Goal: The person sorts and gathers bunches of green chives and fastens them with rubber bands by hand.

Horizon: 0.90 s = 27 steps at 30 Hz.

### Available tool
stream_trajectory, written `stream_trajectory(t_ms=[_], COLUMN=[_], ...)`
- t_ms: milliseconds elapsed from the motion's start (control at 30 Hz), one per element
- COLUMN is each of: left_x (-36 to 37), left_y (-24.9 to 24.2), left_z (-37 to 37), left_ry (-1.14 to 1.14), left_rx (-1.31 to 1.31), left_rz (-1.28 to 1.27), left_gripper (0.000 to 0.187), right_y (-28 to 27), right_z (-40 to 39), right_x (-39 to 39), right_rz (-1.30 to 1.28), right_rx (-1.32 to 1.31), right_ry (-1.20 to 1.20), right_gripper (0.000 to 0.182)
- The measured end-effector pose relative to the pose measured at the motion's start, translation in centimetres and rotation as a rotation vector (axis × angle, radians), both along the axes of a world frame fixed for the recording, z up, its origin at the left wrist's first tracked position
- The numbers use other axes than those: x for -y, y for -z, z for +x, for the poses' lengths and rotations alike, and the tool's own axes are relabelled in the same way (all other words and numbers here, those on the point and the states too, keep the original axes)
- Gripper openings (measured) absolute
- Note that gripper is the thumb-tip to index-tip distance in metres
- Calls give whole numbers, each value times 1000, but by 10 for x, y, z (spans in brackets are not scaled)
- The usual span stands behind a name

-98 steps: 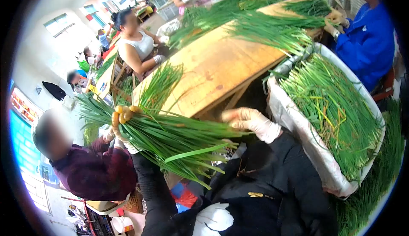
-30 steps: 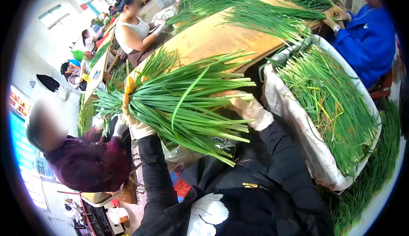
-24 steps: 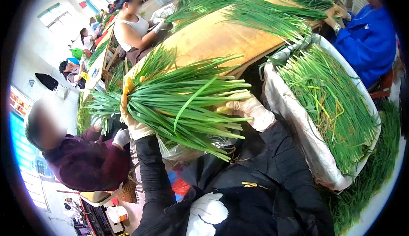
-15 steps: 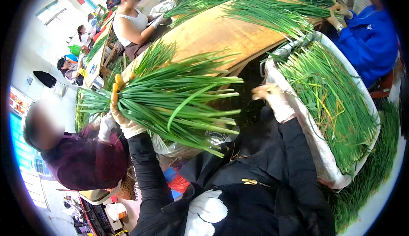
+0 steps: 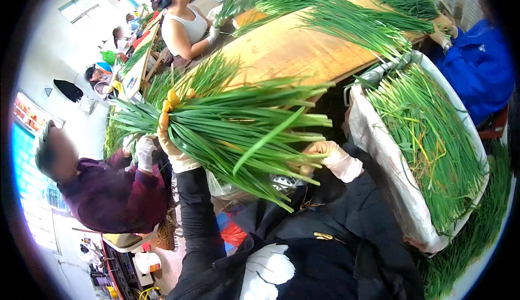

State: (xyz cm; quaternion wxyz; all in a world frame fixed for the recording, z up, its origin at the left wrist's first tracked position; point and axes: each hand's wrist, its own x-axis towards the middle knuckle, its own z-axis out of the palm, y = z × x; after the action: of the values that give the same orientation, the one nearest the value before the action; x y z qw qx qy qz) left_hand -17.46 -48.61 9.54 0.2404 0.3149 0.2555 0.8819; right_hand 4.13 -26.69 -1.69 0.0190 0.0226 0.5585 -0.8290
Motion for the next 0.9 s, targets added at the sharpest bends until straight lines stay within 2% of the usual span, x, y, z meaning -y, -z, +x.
stream_trajectory(t_ms=[67,133,167,200,267,300,333,367,400,433,467,533,600,633,667,733,833,867,900], left_x=[-3,-6,-8,-9,-3,-2,2,8,12,13,7,5,-8,-15,-18,-24,-27,-26,-26], left_y=[1,3,1,-1,-1,-7,-6,-3,0,0,-6,-7,-13,-16,-18,-20,-23,-23,-23], left_z=[6,8,10,12,7,11,7,0,-4,-4,7,10,25,32,36,42,49,49,48], left_ry=[1,10,-44,-96,-146,-68,-138,-198,-261,-239,-248,-201,-183,-170,-167,-130,-78,-81,-78], left_rx=[19,-7,-4,-2,66,-14,23,30,39,34,0,30,-2,-33,-31,3,21,21,1], left_rz=[15,-14,-12,-10,44,36,59,39,17,27,41,4,21,36,9,40,75,76,68], left_gripper=[39,39,39,39,37,35,33,37,42,41,41,33,32,31,29,26,24,24,23], right_y=[-1,17,21,42,51,42,56,66,50,8,-27,-58,-93,-95,-98,-102,-76,-72,-68], right_z=[6,2,6,7,21,26,31,36,43,47,52,53,34,17,7,1,-11,-12,-14], right_x=[0,-6,-7,-19,-32,-36,-44,-50,-50,-48,-46,-46,-47,-51,-47,-42,-51,-53,-55], right_rz=[-116,217,386,920,1222,1092,1300,1345,1384,1130,887,504,1161,1304,1284,1408,1073,1072,945], right_rx=[121,101,-52,-280,70,338,86,-64,-215,-43,16,-290,-611,-763,-707,-551,-587,-589,-596], right_ry=[-43,-55,73,266,409,381,415,464,508,454,534,693,845,826,757,566,398,396,343], right_gripper=[9,10,12,12,15,18,22,24,27,32,28,24,30,30,27,26,13,13,14])
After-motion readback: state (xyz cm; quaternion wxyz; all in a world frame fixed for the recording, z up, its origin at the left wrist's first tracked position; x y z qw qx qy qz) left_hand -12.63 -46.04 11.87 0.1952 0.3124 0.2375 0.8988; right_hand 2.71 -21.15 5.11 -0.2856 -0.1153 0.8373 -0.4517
